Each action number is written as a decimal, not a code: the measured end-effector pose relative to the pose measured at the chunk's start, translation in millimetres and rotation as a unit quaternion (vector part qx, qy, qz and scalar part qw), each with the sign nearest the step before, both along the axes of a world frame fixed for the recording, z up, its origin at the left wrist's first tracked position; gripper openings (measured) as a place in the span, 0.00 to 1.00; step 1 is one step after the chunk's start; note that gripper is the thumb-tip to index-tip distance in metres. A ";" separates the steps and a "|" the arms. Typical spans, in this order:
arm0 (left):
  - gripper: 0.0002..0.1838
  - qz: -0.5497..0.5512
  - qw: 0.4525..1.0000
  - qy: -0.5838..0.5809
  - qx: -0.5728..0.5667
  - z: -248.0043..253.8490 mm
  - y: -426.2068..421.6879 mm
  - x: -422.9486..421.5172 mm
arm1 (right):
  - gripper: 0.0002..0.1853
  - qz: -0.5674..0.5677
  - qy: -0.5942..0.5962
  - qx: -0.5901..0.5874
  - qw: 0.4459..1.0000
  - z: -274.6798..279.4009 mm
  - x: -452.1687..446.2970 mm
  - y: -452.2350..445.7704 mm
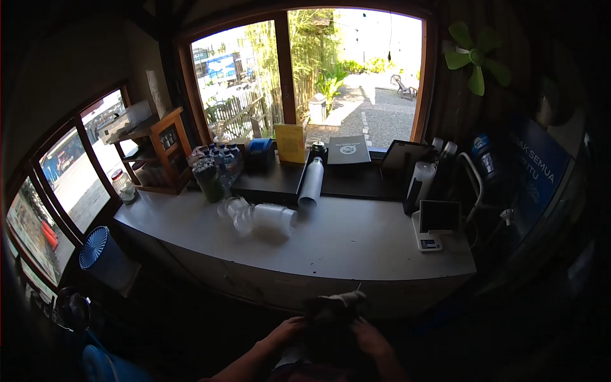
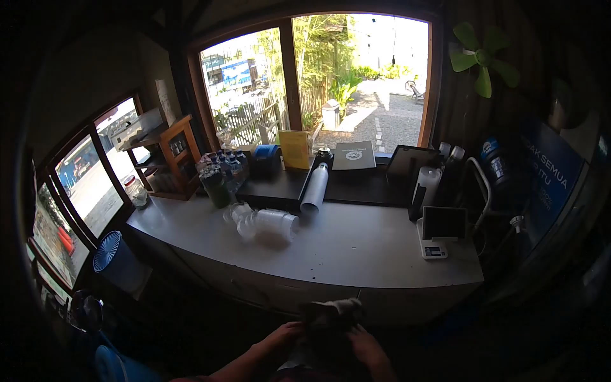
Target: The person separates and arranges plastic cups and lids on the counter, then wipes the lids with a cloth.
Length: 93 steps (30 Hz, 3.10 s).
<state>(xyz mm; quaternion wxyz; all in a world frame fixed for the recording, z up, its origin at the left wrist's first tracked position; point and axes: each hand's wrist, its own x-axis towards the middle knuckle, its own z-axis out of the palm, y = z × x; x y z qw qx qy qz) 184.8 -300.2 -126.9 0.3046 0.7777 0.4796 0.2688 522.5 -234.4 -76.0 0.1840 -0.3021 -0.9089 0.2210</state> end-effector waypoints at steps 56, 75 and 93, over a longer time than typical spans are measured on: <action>0.16 0.362 0.870 0.209 0.262 153.7 287.2 -79.2 | 0.07 -0.224 -0.197 0.215 0.930 137.6 -86.1 134.8; 0.02 0.305 0.850 0.373 0.213 150.8 372.6 -184.5 | 0.11 -0.134 0.025 -0.256 0.957 150.8 -134.0 302.2; 0.05 0.332 0.881 0.177 0.286 154.1 368.7 -187.6 | 0.09 -0.111 0.315 -0.369 0.867 189.9 -190.2 335.4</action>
